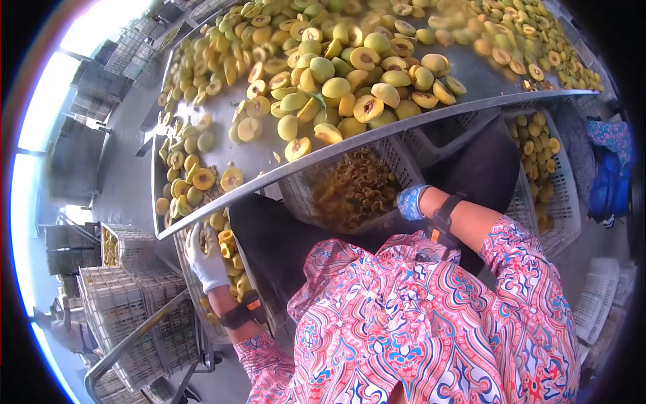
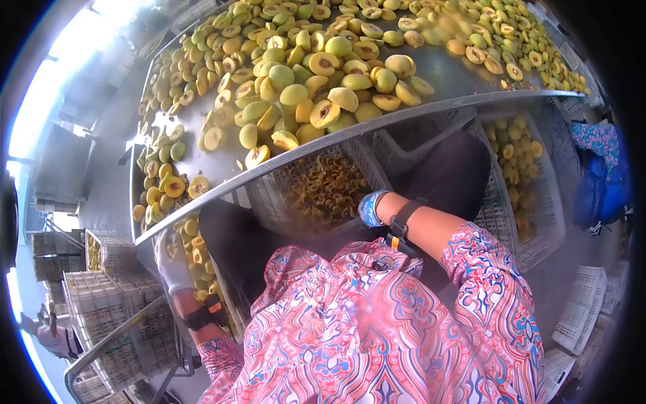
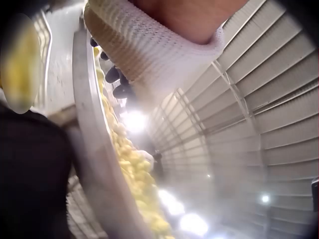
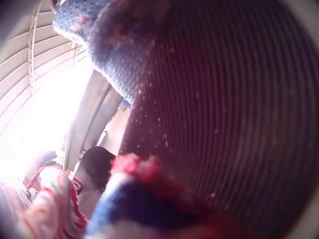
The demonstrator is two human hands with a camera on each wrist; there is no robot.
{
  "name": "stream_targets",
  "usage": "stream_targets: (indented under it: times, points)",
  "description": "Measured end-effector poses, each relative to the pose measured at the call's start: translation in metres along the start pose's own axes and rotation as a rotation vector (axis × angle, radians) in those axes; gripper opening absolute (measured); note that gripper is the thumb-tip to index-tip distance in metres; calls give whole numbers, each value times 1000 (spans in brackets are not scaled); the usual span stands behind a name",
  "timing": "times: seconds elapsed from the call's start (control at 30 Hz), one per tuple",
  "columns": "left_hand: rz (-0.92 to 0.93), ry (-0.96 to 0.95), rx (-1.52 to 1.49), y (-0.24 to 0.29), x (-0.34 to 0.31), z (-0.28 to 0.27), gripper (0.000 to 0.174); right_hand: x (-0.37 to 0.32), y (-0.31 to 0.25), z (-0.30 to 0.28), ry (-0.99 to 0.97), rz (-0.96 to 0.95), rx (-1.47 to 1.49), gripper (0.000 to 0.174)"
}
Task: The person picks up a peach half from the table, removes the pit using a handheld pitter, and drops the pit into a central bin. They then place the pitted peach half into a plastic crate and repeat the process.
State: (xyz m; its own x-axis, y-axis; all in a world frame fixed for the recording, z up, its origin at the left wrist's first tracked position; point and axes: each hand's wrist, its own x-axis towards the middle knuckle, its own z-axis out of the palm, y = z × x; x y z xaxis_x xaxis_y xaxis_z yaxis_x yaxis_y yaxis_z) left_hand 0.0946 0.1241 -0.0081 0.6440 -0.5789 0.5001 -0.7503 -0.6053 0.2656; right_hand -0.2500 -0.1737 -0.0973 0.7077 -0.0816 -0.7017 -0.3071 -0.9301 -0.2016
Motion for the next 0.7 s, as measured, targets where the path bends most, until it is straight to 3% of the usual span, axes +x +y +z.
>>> stream_targets:
  times: [0.07, 0.1, 0.17, 0.2, 0.23, 0.3, 0.37, 0.4, 0.53, 0.63, 0.67, 0.7]
  points:
    - [68, -79, -312, 69, 32, 15, 35, 6, 10, 15, 63, -71, -28, 34]
    - [102, -149, -463, 102, 47, 27, 37, 3, 12, 14, 191, -127, -73, 35]
    - [361, -290, -497, 163, 72, 53, 38, -4, 13, 15, 451, -239, -163, 38]
    - [550, -325, -450, 180, 81, 75, 46, -5, 9, 23, 731, -221, 144, 40]
    - [680, -415, -387, 204, 88, 81, 51, -15, -1, 10, 651, -101, 306, 41]
    - [687, -647, -244, 226, 102, 102, 53, -46, -23, -32, 480, 139, 627, 43]
    - [663, -794, -87, 238, 114, 108, 50, -51, -24, -32, 718, 88, 687, 44]
    - [687, -761, -187, 230, 118, 113, 43, -57, -31, -39, 846, 76, 746, 44]
    - [259, -690, -879, 207, 112, 102, 33, -70, -54, -76, 1191, -106, 878, 40]
    - [-138, -821, -1156, 216, 86, 46, 34, -71, -69, -97, 1186, -117, 795, 36]
    - [-228, -836, -1395, 214, 74, 42, 35, -56, -71, -91, 1305, -188, 695, 35]
    - [-319, -841, -1635, 212, 63, 42, 36, -51, -73, -89, 1299, -210, 673, 36]
